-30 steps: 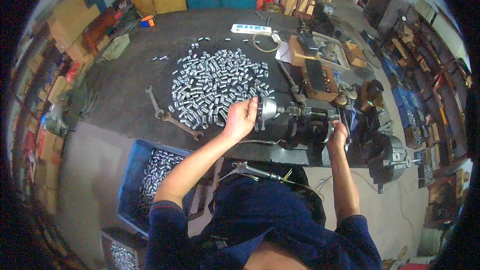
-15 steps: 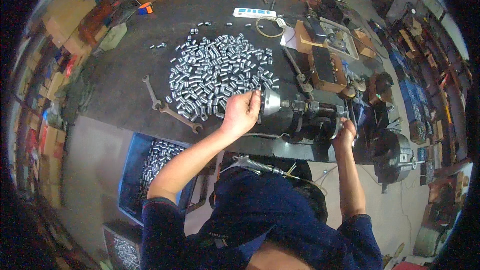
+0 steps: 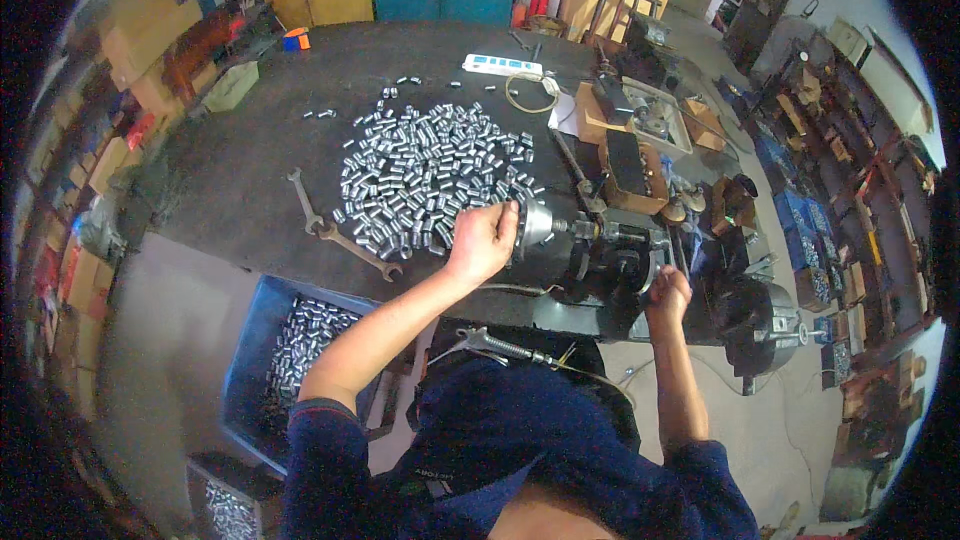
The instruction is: The person repeatedly picks small cylindrical metal parts from a pile on the workbench, inserts them into a bench-mounted drill press, and operates the lever to process each part. The processed parts are dropped into a blue bin below. The person occasionally uses a wrench to adjust the machine.
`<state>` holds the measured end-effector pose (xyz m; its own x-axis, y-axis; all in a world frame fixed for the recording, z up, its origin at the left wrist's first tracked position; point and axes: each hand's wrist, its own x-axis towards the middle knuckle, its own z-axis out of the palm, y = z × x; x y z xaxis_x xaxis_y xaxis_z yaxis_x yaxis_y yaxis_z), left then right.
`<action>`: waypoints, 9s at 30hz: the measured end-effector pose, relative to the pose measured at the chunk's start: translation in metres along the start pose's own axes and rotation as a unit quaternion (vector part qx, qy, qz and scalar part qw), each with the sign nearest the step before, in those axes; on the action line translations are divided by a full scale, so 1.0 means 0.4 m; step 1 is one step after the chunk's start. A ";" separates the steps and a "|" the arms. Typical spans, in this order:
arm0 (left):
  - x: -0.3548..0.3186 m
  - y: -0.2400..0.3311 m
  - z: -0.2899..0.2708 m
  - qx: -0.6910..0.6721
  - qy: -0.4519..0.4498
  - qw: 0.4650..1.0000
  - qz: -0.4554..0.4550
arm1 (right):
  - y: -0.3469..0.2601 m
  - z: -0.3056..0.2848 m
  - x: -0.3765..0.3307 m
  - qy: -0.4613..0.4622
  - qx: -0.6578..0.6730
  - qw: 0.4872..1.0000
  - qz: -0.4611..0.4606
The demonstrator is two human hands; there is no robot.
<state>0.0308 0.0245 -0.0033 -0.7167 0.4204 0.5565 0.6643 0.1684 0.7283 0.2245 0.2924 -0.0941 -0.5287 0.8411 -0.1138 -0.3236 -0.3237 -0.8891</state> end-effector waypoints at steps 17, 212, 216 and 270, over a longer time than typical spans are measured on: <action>-0.002 0.005 0.005 -0.003 -0.023 0.999 -0.024 | -0.237 0.206 -0.026 -0.063 0.046 0.990 -0.117; -0.079 -0.198 -0.098 0.269 -0.262 0.926 -0.045 | -0.015 0.031 -0.023 0.018 -0.011 0.999 -0.030; -0.093 -0.163 -0.120 0.269 -0.264 0.924 -0.059 | -0.015 0.029 -0.035 -0.045 0.022 0.998 -0.037; 0.009 0.009 -0.018 0.036 -0.068 0.997 0.027 | -0.215 0.116 -0.107 -0.121 0.008 0.988 -0.093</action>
<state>0.0291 0.0202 0.0040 -0.6478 0.5471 0.5301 0.7177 0.2049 0.6656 0.2387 0.2642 0.0077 -0.6301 0.7594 0.1621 -0.4441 -0.1813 -0.8774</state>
